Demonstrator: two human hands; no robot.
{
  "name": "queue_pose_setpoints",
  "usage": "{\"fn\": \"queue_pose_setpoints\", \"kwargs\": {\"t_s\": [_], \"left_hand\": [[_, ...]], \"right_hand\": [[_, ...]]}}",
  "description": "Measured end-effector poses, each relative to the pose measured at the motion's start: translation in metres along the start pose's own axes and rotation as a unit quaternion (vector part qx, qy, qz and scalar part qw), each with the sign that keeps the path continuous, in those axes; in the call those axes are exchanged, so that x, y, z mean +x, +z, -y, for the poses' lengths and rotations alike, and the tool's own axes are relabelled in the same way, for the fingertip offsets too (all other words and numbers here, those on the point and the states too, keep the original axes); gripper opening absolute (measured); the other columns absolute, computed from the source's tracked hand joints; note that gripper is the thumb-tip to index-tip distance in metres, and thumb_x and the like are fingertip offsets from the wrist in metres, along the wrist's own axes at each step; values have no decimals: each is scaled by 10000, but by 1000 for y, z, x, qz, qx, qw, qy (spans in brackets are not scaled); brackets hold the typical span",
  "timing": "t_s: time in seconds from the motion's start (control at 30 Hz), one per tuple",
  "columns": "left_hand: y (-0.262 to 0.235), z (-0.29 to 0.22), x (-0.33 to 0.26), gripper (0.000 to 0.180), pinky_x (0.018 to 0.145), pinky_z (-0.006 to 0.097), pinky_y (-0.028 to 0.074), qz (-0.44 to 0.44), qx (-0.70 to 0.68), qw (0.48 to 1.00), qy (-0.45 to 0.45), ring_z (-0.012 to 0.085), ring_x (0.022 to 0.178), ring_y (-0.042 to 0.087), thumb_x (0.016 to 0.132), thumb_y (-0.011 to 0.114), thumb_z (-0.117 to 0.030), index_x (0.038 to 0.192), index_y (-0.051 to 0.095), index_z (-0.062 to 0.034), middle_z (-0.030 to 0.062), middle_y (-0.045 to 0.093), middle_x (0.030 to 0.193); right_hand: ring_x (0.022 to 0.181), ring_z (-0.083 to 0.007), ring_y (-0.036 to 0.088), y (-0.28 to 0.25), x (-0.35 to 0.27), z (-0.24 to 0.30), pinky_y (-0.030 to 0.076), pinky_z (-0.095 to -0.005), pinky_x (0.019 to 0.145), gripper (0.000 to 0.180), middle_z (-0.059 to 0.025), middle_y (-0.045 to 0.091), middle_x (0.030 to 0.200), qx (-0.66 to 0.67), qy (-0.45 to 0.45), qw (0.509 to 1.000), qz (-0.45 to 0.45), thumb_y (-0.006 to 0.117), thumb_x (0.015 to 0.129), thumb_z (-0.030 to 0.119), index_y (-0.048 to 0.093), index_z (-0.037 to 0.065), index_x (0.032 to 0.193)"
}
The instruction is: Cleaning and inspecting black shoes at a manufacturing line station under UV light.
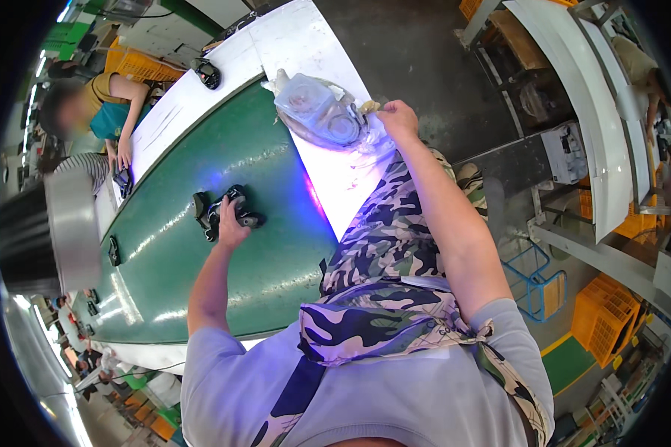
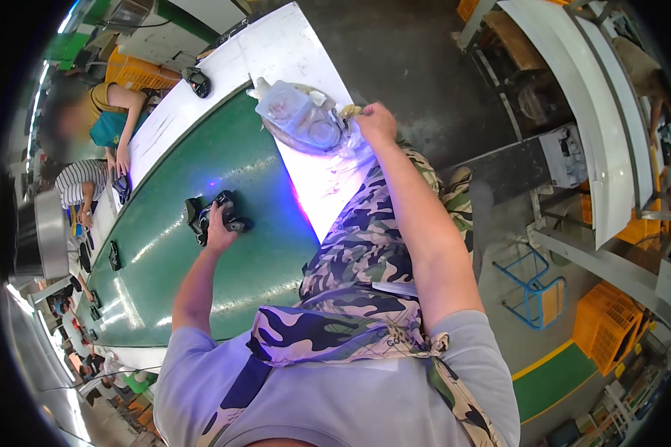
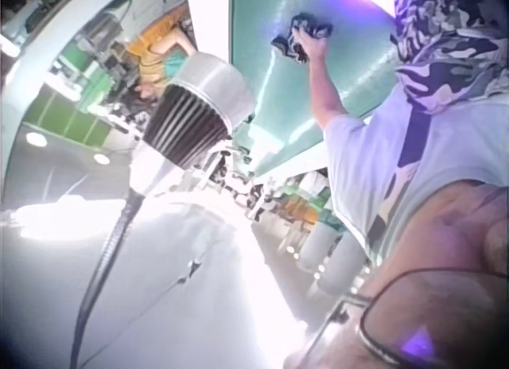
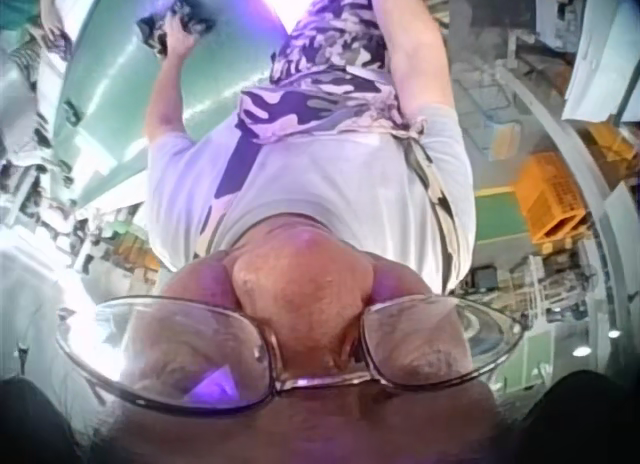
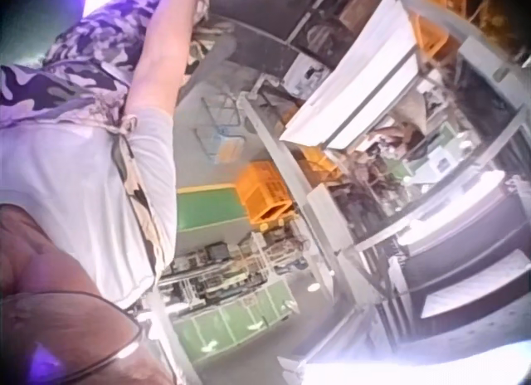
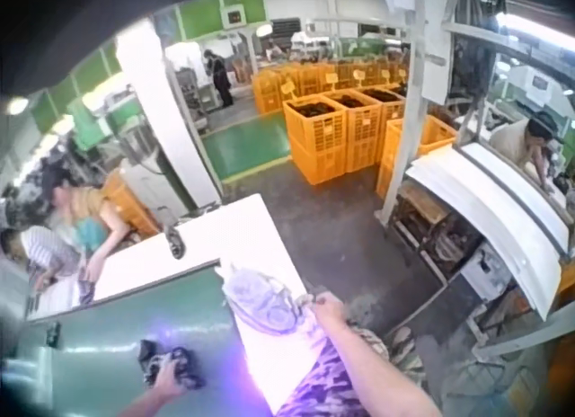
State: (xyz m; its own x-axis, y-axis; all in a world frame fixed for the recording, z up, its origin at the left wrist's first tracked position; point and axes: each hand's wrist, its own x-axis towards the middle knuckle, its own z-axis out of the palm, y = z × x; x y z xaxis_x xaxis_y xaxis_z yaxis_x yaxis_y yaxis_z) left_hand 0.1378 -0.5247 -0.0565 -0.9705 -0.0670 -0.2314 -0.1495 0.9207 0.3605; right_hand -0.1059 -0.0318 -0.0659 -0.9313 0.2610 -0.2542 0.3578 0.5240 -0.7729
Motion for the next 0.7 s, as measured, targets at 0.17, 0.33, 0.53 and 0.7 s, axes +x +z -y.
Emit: {"fn": "queue_pose_setpoints", "kwargs": {"t_s": [0.17,0.33,0.53,0.7], "left_hand": [[-11,34,27,1019,1182,440,316,-18,-86,994,-57,392,1464,305,670,834,-386,1517,366,-65,247,322,1572],[-13,-15,76,735,1103,467,410,43,112,979,-167,395,1342,464,741,805,-304,1385,531,-80,210,446,1491],[-21,-1,96,447,1018,444,480,93,143,962,-212,350,1226,570,782,689,-96,1225,636,-124,164,652,1233],[-5,-33,60,452,1027,437,475,114,148,982,32,349,1234,567,720,684,-52,1165,671,-134,121,656,1244]], "right_hand": [[924,-281,704,11,7,14,540,-384,822,290,-117,740,950,23,18,998,48,757,731,325,741,115,930],[918,-281,701,9,8,20,538,-387,814,284,-115,736,935,-8,40,998,53,759,728,338,739,110,895],[908,-300,694,16,10,34,537,-396,810,290,-125,729,918,-40,49,995,80,781,705,333,722,94,858],[855,-309,689,18,12,33,537,-415,769,284,-134,718,886,-37,45,995,75,794,690,301,690,74,828]]}}
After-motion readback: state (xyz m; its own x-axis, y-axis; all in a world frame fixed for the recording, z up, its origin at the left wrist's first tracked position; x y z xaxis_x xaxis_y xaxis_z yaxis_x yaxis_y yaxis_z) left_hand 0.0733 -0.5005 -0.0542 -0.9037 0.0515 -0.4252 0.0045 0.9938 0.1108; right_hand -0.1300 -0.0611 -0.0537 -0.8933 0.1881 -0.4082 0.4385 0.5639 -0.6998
